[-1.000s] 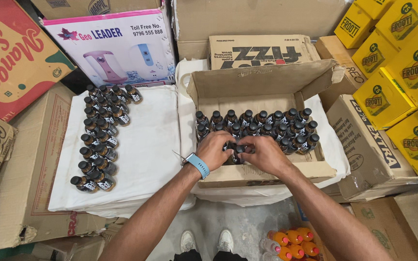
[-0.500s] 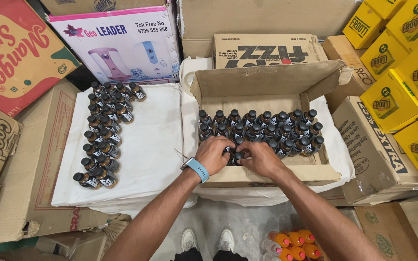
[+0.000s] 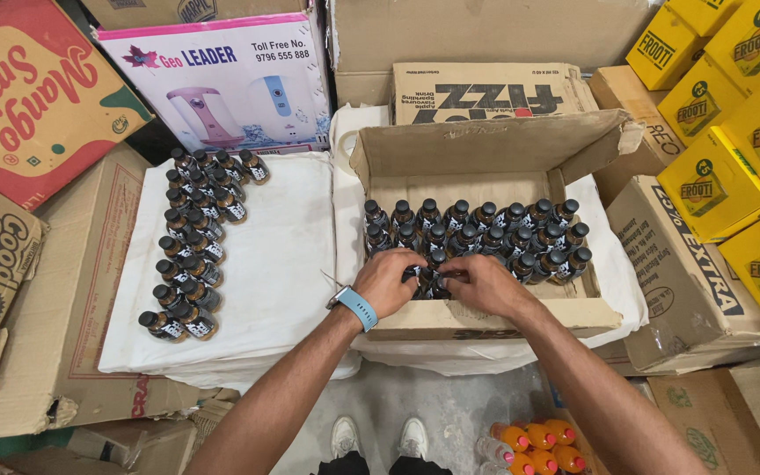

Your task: The person repeatedly picks up small dark bottles from a white cloth and places them into a cardboard box, arranging them in neat rows. The person continues this process throughout the clip, filling the box with the bottles.

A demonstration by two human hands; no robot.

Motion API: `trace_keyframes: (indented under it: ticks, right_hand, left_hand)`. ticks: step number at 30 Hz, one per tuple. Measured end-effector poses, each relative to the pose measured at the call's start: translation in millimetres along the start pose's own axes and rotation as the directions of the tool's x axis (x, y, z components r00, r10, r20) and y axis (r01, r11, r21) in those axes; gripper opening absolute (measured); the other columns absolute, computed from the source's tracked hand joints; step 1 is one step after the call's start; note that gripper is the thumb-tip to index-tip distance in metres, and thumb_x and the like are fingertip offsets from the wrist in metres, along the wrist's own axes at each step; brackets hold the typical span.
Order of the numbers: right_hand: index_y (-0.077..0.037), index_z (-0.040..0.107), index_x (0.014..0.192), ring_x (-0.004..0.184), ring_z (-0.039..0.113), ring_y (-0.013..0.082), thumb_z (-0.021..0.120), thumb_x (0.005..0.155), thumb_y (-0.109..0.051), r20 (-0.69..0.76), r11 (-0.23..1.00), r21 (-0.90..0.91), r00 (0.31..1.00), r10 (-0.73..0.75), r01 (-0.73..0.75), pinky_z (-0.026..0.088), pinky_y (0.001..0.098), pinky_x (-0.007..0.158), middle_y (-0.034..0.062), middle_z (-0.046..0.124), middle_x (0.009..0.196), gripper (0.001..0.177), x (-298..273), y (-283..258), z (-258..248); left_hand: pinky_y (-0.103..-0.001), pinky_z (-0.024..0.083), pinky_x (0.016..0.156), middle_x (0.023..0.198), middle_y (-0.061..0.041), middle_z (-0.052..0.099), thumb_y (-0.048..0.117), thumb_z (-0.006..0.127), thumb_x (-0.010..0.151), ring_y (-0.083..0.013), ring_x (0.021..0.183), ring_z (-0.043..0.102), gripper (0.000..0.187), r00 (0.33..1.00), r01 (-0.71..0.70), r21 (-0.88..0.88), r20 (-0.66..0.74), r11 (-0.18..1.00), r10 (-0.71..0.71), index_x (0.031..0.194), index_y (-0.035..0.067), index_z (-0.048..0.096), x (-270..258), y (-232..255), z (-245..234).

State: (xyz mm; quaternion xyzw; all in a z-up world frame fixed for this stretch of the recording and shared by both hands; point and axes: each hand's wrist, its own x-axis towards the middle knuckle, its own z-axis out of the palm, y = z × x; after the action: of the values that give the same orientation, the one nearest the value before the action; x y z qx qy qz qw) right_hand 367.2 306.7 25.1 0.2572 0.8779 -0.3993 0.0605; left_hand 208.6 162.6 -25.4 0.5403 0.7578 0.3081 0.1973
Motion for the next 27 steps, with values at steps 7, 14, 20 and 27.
trace_keyframes:
  ticks: [7, 14, 20, 27]
  right_hand:
    - [-0.018, 0.078, 0.118, 0.11, 0.073, 0.0351, 0.067, 0.087, -0.02, -0.049, 1.0, 0.006, 0.999, -0.021, 0.021, 0.056, 0.0486, 0.097, 0.0116, 0.08, 0.109, 0.033, -1, -8, -12]
    - [-0.022, 0.076, 0.124, 0.094, 0.074, 0.0323, 0.065, 0.09, -0.015, -0.185, 0.977, 0.103, 0.969, -0.165, 0.186, 0.057, 0.0441, 0.086, 0.0121, 0.08, 0.095, 0.037, 5, -32, -7]
    - [-0.012, 0.068, 0.134, 0.128, 0.059, 0.041, 0.065, 0.093, -0.013, -0.222, 0.907, 0.117, 0.901, -0.372, 0.404, 0.049, 0.055, 0.105, 0.0155, 0.071, 0.129, 0.04, 24, -66, 17]
    - [-0.018, 0.066, 0.136, 0.13, 0.056, 0.0396, 0.07, 0.091, -0.019, -0.203, 0.91, 0.108, 0.905, -0.373, 0.4, 0.049, 0.0566, 0.106, 0.0148, 0.067, 0.134, 0.046, 80, -98, 59]
  left_hand:
    - [-0.048, 0.052, 0.102, 0.125, -0.013, 0.071, 0.01, 0.065, 0.087, -0.038, 0.121, 0.064, 0.034, 1.0, -0.011, -0.071, -0.029, 0.997, 0.009, 0.12, 0.011, 0.072, -8, 8, -19]
    - [-0.049, 0.047, 0.11, 0.138, -0.017, 0.064, 0.009, 0.06, 0.091, -0.0391, 0.132, 0.056, 0.042, 0.995, 0.063, -0.26, -0.059, 0.963, -0.081, 0.133, 0.008, 0.067, -23, 5, -45]
    - [-0.051, 0.043, 0.114, 0.146, -0.02, 0.057, 0.009, 0.06, 0.089, -0.0406, 0.138, 0.05, 0.049, 0.985, 0.098, -0.249, -0.115, 0.964, -0.13, 0.138, 0.005, 0.061, -49, -2, -79]
    - [-0.052, 0.04, 0.117, 0.152, -0.021, 0.05, 0.012, 0.061, 0.086, -0.0405, 0.141, 0.047, 0.059, 0.955, 0.187, -0.219, -0.187, 0.958, -0.229, 0.144, 0.006, 0.056, -76, -44, -115]
